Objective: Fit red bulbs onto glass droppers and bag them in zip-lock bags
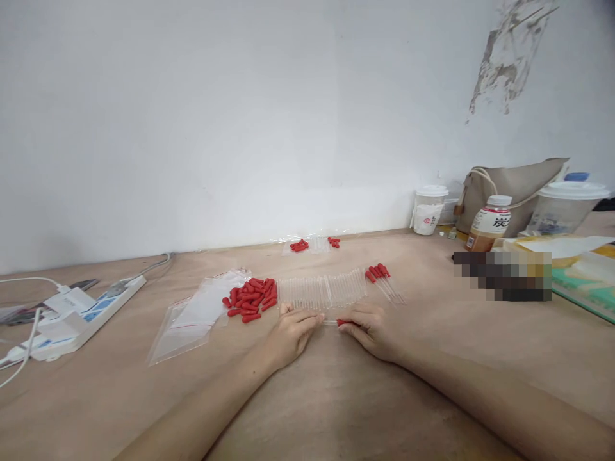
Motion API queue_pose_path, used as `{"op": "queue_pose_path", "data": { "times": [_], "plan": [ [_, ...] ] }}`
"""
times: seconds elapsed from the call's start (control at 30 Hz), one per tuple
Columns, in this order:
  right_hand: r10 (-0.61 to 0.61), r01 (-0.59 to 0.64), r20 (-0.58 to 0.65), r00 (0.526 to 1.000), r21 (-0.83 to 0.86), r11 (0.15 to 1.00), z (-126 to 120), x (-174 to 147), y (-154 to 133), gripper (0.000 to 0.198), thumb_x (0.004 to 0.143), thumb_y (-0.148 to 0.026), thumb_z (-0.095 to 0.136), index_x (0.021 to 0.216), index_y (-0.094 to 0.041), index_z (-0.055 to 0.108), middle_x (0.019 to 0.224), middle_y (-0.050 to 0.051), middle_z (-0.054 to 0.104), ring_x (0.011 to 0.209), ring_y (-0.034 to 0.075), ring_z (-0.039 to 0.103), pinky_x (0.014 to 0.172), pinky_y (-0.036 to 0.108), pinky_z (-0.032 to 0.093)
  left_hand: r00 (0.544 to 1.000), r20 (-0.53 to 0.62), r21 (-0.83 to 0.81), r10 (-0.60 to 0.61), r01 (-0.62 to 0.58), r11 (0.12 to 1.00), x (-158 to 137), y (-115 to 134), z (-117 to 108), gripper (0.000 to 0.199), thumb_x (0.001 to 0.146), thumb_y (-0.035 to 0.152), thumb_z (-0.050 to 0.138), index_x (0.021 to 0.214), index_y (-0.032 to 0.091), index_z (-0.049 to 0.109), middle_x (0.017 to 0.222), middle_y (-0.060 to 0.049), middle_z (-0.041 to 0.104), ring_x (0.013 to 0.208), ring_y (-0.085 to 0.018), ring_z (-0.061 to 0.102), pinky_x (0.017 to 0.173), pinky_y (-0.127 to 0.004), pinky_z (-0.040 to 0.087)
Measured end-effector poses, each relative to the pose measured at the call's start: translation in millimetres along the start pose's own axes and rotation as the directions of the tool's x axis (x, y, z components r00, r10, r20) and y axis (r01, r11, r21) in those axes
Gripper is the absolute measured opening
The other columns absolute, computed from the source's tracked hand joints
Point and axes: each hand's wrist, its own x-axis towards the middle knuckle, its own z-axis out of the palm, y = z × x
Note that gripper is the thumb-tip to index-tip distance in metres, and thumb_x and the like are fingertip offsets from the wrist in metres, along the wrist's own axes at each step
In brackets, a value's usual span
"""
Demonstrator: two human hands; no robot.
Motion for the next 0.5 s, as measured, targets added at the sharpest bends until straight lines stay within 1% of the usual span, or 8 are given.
{"op": "queue_pose_path", "data": {
  "times": [0.1, 0.2, 0.27, 0.4, 0.5],
  "plan": [
    [-0.003, 0.003, 0.016, 1.000, -0.006, 1.000, -0.1, 0.0, -0.4, 0.019, 0.083, -0.027, 0.045, 0.084, -0.020, 0.062, 0.074, 0.004, 0.063, 0.070, 0.014, 0.055, 0.064, 0.027, 0.043, 1.000, -0.003, -0.007, 0.007, -0.007, 1.000, 0.0, 2.8, 0.1, 0.027, 0.089, 0.016, 0.036, 0.103, 0.021, 0.057, 0.089, -0.005, 0.066, 0.078, -0.016, 0.059, 0.069, -0.030, 0.029],
    [0.020, -0.019, 0.034, 0.999, -0.021, 1.000, -2.1, 0.7, -2.4, 0.017, 0.082, -0.027, 0.047, 0.083, -0.020, 0.062, 0.073, 0.004, 0.062, 0.069, 0.014, 0.054, 0.063, 0.026, 0.042, 1.000, -0.006, -0.011, -0.001, 0.001, 1.000, -0.4, 5.7, 1.1, 0.026, 0.088, 0.016, 0.036, 0.103, 0.020, 0.057, 0.082, -0.004, 0.067, 0.072, -0.016, 0.058, 0.067, -0.031, 0.028],
    [0.025, -0.024, 0.051, 0.998, -0.031, 0.999, -4.0, 1.6, -3.9, 0.017, 0.082, -0.026, 0.046, 0.085, -0.019, 0.062, 0.074, 0.004, 0.061, 0.070, 0.014, 0.053, 0.064, 0.027, 0.040, 1.000, -0.011, -0.020, -0.011, 0.011, 1.000, -0.5, 6.7, 1.9, 0.026, 0.088, 0.016, 0.036, 0.102, 0.021, 0.057, 0.082, -0.004, 0.067, 0.073, -0.016, 0.059, 0.067, -0.031, 0.028],
    [0.018, -0.010, 0.131, 0.991, -0.067, 0.998, -6.8, 3.4, -6.7, 0.015, 0.081, -0.024, 0.047, 0.085, -0.020, 0.061, 0.075, 0.003, 0.062, 0.074, 0.015, 0.051, 0.072, 0.031, 0.036, 1.000, -0.012, -0.058, -0.024, 0.024, 0.998, 0.8, 7.9, 2.1, 0.026, 0.088, 0.015, 0.035, 0.098, 0.021, 0.058, 0.085, -0.004, 0.067, 0.077, -0.017, 0.059, 0.068, -0.031, 0.028],
    [0.058, -0.046, 0.146, 0.988, -0.085, 0.995, -6.5, 4.1, -7.9, 0.014, 0.081, -0.023, 0.047, 0.085, -0.021, 0.060, 0.075, 0.002, 0.062, 0.076, 0.016, 0.051, 0.076, 0.033, 0.033, 0.999, -0.011, -0.104, -0.046, 0.044, 0.994, 2.7, 10.4, 1.4, 0.025, 0.088, 0.016, 0.035, 0.097, 0.020, 0.058, 0.085, -0.004, 0.067, 0.078, -0.017, 0.059, 0.069, -0.031, 0.028]
  ]
}}
